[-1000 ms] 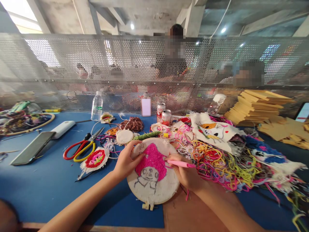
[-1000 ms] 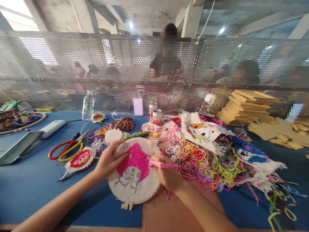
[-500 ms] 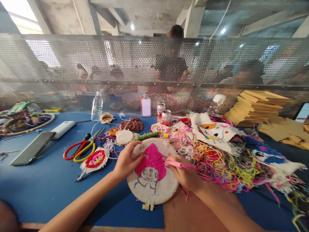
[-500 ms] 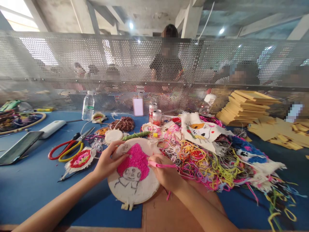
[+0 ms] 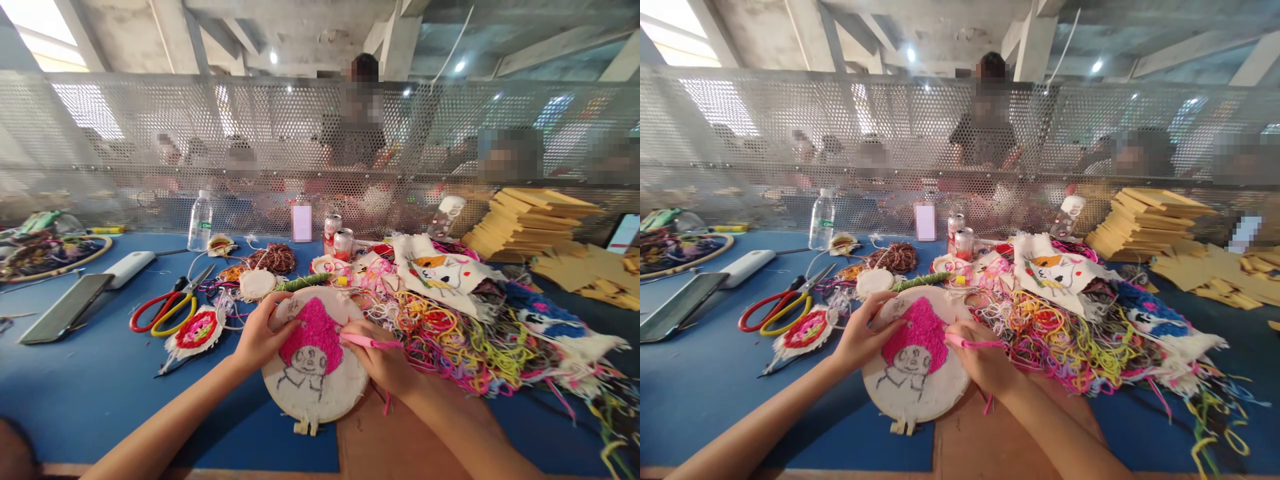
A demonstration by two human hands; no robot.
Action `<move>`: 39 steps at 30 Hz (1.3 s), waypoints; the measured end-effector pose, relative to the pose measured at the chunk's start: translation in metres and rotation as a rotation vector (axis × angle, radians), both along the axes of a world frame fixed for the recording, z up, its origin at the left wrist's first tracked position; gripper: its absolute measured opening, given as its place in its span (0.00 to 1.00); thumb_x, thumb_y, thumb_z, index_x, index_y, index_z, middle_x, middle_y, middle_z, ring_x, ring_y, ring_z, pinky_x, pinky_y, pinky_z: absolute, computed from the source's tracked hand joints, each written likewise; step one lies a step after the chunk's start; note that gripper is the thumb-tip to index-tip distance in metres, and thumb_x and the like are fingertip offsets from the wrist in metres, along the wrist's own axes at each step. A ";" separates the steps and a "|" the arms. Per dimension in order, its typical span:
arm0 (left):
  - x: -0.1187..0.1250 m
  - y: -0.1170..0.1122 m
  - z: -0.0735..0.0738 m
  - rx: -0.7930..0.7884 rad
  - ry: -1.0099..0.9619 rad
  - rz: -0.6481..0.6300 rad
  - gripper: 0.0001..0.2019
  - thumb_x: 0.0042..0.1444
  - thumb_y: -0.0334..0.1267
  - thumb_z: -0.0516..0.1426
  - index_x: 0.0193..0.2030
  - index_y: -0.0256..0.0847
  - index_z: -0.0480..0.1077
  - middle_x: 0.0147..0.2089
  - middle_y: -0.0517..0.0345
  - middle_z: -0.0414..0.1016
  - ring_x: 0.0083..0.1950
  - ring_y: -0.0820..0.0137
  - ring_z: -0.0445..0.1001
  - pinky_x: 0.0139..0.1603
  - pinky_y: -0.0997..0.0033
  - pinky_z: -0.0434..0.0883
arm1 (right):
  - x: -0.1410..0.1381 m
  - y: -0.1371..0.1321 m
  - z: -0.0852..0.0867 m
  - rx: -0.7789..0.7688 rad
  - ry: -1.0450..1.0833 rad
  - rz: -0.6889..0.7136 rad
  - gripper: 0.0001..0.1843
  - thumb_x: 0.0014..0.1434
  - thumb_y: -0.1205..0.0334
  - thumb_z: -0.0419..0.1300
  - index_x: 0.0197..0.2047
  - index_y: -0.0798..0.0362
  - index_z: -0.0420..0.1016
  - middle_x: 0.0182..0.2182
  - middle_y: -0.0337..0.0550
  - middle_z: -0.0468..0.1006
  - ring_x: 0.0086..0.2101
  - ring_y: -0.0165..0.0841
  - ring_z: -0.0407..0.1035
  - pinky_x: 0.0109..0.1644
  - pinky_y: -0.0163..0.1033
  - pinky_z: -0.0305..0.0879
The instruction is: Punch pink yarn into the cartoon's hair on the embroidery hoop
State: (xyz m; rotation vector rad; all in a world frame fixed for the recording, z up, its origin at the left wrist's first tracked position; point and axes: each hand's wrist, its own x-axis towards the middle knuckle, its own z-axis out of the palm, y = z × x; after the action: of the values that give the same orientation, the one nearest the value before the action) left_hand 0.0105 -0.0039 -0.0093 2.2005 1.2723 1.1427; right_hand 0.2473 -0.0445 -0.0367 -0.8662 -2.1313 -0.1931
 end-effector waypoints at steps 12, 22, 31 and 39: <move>0.000 0.000 0.000 -0.028 -0.051 -0.026 0.16 0.51 0.36 0.58 0.46 0.43 0.60 0.43 0.58 0.70 0.40 0.70 0.71 0.41 0.70 0.69 | -0.002 -0.001 -0.005 -0.045 0.004 -0.019 0.07 0.61 0.70 0.53 0.42 0.52 0.66 0.34 0.42 0.76 0.38 0.34 0.70 0.42 0.39 0.69; 0.000 0.000 0.000 -0.047 -0.039 -0.013 0.16 0.51 0.36 0.57 0.46 0.44 0.59 0.43 0.57 0.70 0.39 0.69 0.71 0.41 0.68 0.69 | -0.008 -0.001 0.000 -0.041 -0.034 -0.031 0.12 0.59 0.74 0.50 0.41 0.49 0.68 0.32 0.42 0.77 0.36 0.36 0.71 0.41 0.42 0.72; -0.001 -0.001 0.000 -0.010 -0.049 -0.023 0.16 0.51 0.35 0.57 0.46 0.44 0.60 0.43 0.58 0.70 0.38 0.70 0.71 0.40 0.70 0.69 | -0.008 -0.001 0.004 -0.080 -0.028 -0.025 0.14 0.60 0.72 0.49 0.42 0.47 0.71 0.33 0.42 0.77 0.36 0.38 0.72 0.40 0.45 0.74; 0.000 -0.001 0.000 -0.034 -0.036 -0.003 0.16 0.51 0.38 0.57 0.46 0.43 0.59 0.42 0.57 0.70 0.38 0.69 0.71 0.40 0.68 0.69 | -0.008 0.000 -0.001 -0.098 -0.038 -0.051 0.15 0.60 0.71 0.50 0.45 0.44 0.69 0.34 0.43 0.76 0.38 0.40 0.71 0.41 0.46 0.74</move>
State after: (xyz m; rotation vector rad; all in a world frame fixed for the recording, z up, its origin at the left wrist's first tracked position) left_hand 0.0102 -0.0047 -0.0094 2.1472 1.2635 1.1459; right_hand 0.2393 -0.0449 -0.0376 -0.9811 -2.1700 -0.1333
